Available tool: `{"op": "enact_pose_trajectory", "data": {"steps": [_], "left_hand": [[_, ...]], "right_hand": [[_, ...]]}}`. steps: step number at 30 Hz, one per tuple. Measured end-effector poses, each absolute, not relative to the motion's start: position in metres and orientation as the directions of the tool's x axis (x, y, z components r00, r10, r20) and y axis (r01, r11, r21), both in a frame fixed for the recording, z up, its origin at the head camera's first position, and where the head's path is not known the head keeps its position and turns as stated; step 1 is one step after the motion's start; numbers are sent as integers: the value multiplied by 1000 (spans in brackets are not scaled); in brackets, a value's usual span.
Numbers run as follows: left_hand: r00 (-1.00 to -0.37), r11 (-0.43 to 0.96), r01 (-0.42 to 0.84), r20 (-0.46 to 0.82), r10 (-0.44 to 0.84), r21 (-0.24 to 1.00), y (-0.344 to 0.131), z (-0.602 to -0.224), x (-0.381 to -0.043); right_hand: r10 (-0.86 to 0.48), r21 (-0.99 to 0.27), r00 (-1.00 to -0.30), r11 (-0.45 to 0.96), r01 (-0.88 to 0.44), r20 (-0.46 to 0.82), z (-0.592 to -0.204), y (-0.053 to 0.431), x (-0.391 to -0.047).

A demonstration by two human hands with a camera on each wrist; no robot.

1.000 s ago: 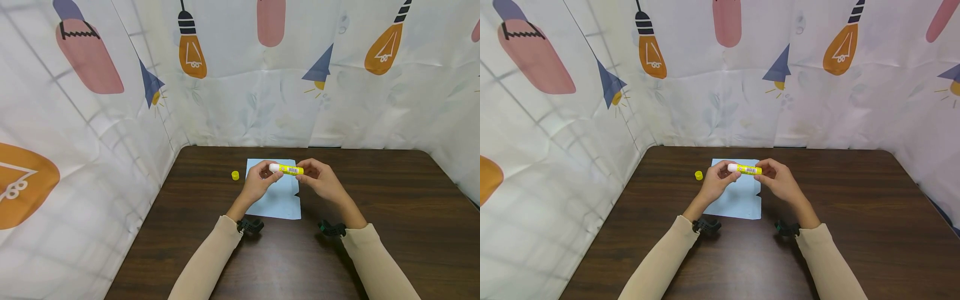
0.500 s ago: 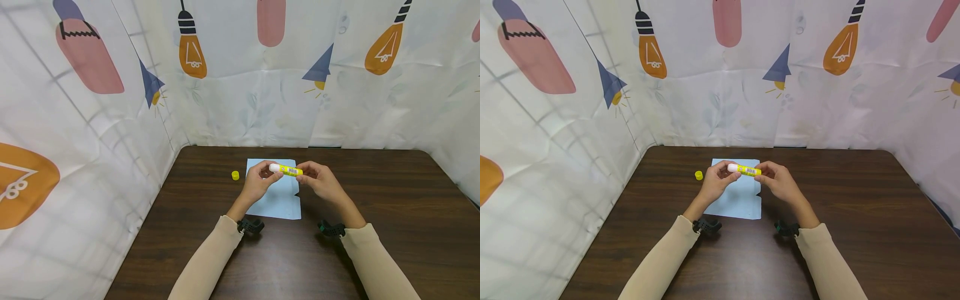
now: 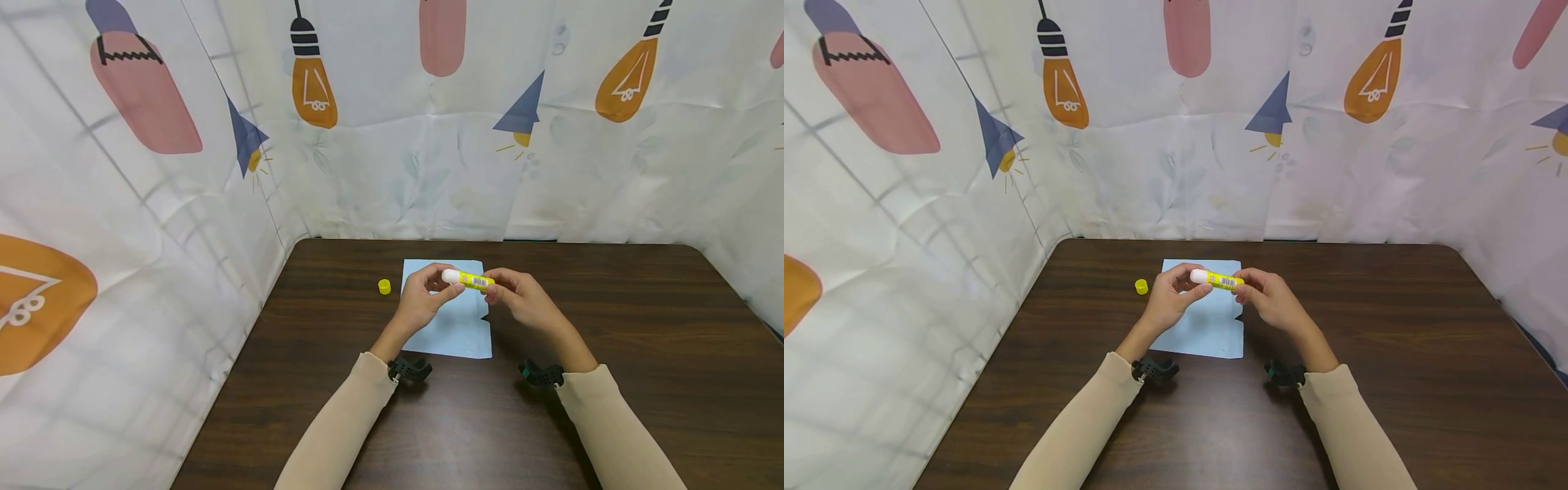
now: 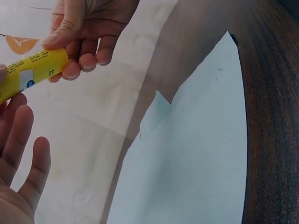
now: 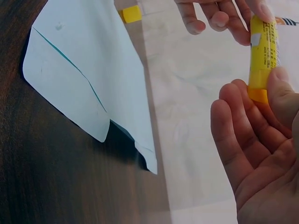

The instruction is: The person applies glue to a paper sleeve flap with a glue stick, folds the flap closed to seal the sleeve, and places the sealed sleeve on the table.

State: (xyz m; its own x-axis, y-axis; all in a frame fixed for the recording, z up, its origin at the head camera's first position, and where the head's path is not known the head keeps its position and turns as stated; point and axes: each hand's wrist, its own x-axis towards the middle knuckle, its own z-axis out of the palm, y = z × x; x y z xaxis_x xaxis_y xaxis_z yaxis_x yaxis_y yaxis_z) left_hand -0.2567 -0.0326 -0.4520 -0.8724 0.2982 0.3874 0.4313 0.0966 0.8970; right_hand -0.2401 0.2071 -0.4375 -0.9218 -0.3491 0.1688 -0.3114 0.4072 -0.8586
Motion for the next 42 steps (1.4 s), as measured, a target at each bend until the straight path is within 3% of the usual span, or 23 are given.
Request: {"op": "enact_pose_trajectory", "data": {"steps": [18,31,42], "left_hand": [[-889,114,417,379,258,901,-32,-448,-256],[-890,117,419,383,246,900,-33,-448,-256],[-893,131,415,376,247,900,-35,-448,-256]], "right_hand": [[-306,-894,-917,286,-345,256,-442,204,-239],[-269,-833,-925,417,-364,270,-444,201,-239],[-335,-838,-917,420,-349,215,-444,201,-240]]}}
